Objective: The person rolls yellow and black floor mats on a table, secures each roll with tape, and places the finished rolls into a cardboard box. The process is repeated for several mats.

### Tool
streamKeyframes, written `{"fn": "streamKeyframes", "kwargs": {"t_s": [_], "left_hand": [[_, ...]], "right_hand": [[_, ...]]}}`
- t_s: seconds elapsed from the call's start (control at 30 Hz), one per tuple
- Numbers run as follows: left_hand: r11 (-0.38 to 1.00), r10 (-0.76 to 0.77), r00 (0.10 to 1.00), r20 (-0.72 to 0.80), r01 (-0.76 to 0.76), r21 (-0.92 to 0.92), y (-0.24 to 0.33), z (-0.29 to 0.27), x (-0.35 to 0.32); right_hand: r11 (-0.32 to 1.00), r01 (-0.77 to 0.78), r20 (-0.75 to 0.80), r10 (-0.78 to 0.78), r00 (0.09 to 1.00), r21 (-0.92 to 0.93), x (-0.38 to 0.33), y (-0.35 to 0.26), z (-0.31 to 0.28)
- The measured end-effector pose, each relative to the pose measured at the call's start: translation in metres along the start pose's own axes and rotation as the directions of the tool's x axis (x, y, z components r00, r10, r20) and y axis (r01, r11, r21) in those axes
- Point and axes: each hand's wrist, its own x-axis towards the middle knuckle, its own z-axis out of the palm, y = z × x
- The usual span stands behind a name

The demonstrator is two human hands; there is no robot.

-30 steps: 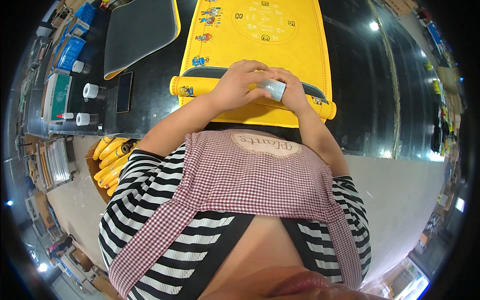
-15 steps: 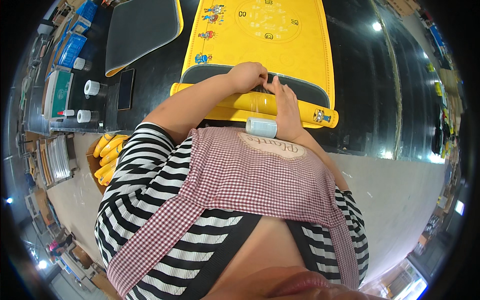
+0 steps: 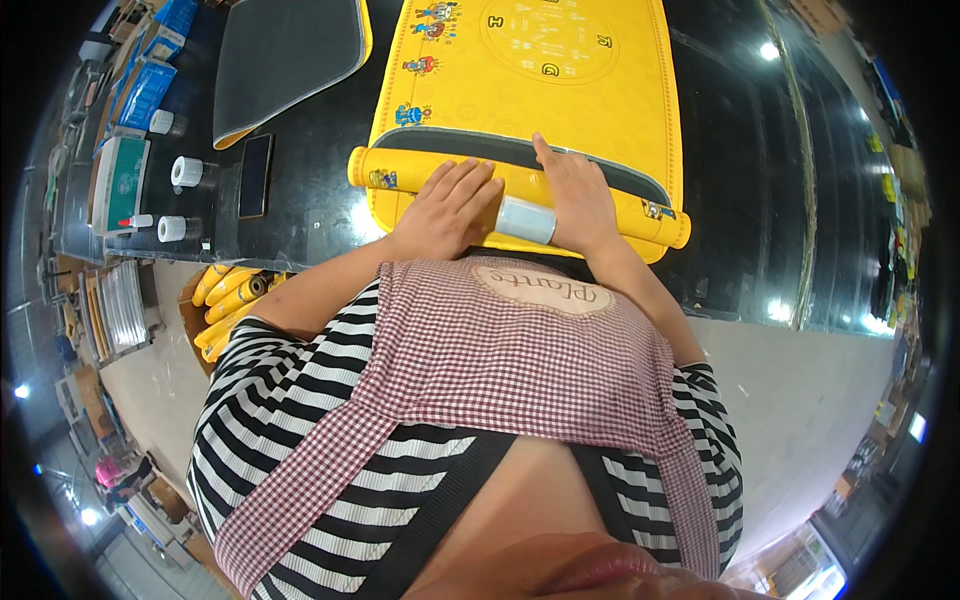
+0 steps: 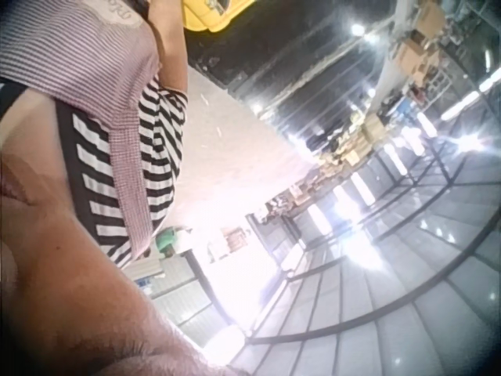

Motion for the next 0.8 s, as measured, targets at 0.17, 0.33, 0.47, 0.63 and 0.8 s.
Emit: {"fn": "streamKeyframes", "kwargs": {"t_s": [0.17,0.33,0.47,0.63,0.8], "left_hand": [[0.996,-0.081,0.996,0.019,0.081,0.046,-0.021,0.009,0.044],[0.965,-0.260,0.875,0.409,0.243,0.093,-0.058,-0.011,0.120],[0.991,-0.133,0.909,0.395,0.112,0.076,-0.092,0.005,0.136],[0.991,-0.048,0.996,0.077,0.037,0.130,-0.100,0.029,0.141],[0.981,0.099,0.992,-0.077,-0.085,0.174,-0.121,0.037,0.154]], "right_hand": [[0.956,0.164,-0.308,-0.084,0.948,0.245,-0.003,0.018,0.007],[0.959,0.256,-0.312,-0.208,0.927,0.121,0.009,0.022,0.021],[0.961,0.058,-0.172,-0.011,0.985,0.270,0.062,0.038,0.006],[0.793,-0.311,0.083,0.316,0.945,0.523,0.141,0.116,0.016],[0.839,-0.287,-0.088,0.366,0.927,0.462,0.188,0.170,0.026]]}}
